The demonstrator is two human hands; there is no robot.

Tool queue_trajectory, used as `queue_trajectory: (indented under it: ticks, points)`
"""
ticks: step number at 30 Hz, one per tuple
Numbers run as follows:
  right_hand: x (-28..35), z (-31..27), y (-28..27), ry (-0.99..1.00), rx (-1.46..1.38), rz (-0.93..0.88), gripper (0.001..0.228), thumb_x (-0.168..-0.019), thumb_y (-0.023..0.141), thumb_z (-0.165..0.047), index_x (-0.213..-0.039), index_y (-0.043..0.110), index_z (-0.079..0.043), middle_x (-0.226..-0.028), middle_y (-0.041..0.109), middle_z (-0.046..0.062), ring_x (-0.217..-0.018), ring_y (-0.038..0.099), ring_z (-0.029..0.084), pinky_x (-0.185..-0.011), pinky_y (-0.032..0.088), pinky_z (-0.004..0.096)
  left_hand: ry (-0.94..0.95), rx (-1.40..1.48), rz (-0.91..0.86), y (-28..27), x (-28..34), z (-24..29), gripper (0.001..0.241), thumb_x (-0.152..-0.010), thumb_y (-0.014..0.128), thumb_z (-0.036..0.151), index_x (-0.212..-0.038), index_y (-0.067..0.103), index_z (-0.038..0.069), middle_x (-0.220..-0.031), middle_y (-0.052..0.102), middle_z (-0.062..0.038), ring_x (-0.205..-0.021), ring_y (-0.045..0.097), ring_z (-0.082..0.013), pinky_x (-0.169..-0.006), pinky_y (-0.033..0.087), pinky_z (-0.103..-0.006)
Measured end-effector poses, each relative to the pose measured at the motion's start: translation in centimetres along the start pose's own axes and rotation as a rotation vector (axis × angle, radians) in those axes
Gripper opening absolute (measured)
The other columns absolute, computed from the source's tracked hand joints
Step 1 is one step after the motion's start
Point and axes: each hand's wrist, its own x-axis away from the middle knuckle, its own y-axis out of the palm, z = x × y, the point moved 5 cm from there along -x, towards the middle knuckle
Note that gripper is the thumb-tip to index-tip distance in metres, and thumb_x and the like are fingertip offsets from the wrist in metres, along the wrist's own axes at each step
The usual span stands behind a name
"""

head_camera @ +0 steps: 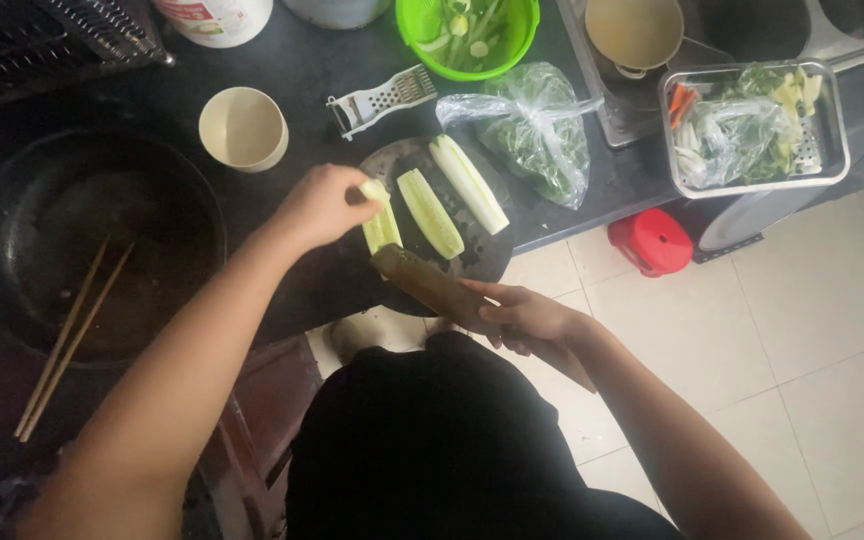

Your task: Peeling and slicing cucumbers on a cutting board in a kitchen setting.

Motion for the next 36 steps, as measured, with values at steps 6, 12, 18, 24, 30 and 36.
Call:
queue_trajectory:
  ticks: [6,12,18,24,30,36]
  points:
    - [1.1,-0.9,0.8,-0.014,-0.133,0.034,0.06,-0.102,0.048,-0.016,-0.161,0.037,-0.024,-0.079,0.059,0.006,-0.059,0.052,0.01,-0.046,0.038,0.024,0.014,0.185,0.132,-2.5,-4.5,2.1,0.028,-0.087,0.078,0.029,-0.1,0.076,0.005,-0.086,0.078,-0.011,-0.078,0.075,-0.0203,-0.072,0.057,-0.0344]
    - [3.0,-2.6,0.9,-0.043,-0.105,0.051,0.062,-0.1,0.047,-0.013,-0.16,0.038,-0.022,-0.078,0.06,0.005,-0.056,0.049,0.01,-0.046,0.037,0.023,0.153,0.453,0.361,-1.8,-14.5,2.8,0.028,-0.089,0.081,0.028,-0.101,0.075,0.003,-0.092,0.079,-0.003,-0.082,0.073,-0.0118,-0.074,0.058,-0.0285]
    - [4.9,-1.8,0.1,-0.082,-0.141,0.143,0.063,-0.099,0.05,-0.014,-0.161,0.039,-0.021,-0.075,0.061,0.004,-0.056,0.05,0.009,-0.048,0.039,0.022,-0.042,0.752,0.264,-0.6,-23.0,4.4,0.044,-0.092,0.081,0.032,-0.096,0.057,-0.005,-0.089,0.074,-0.006,-0.077,0.072,-0.0088,-0.067,0.059,-0.0278]
    - [4.3,-0.2,-0.4,-0.156,-0.066,0.122,0.063,-0.099,0.047,-0.017,-0.16,0.031,-0.023,-0.069,0.061,0.005,-0.052,0.049,0.012,-0.047,0.042,0.025,0.216,0.229,0.261,1.6,-21.5,0.4,0.048,-0.089,0.081,0.029,-0.123,0.069,-0.001,-0.108,0.074,-0.009,-0.093,0.072,-0.0161,-0.082,0.057,-0.0342]
    - [4.9,-2.6,0.2,-0.092,0.093,0.285,0.063,-0.099,0.047,-0.023,-0.16,0.034,-0.026,-0.071,0.061,0.004,-0.056,0.052,0.011,-0.049,0.044,0.026,0.122,-0.146,-0.106,4.4,-5.8,-2.7,0.062,-0.074,0.088,0.03,-0.123,0.063,0.002,-0.116,0.068,-0.022,-0.109,0.066,-0.037,-0.096,0.054,-0.0457]
    - [4.9,-4.5,1.0,-0.021,0.173,0.288,0.065,-0.098,0.05,-0.025,-0.161,0.035,-0.029,-0.073,0.06,0.004,-0.057,0.047,0.01,-0.05,0.043,0.025,0.095,-0.355,0.006,5.4,0.5,-2.7,0.115,-0.059,0.097,0.035,-0.143,0.036,-0.011,-0.148,0.038,-0.031,-0.133,0.042,-0.0453,-0.108,0.041,-0.0475]
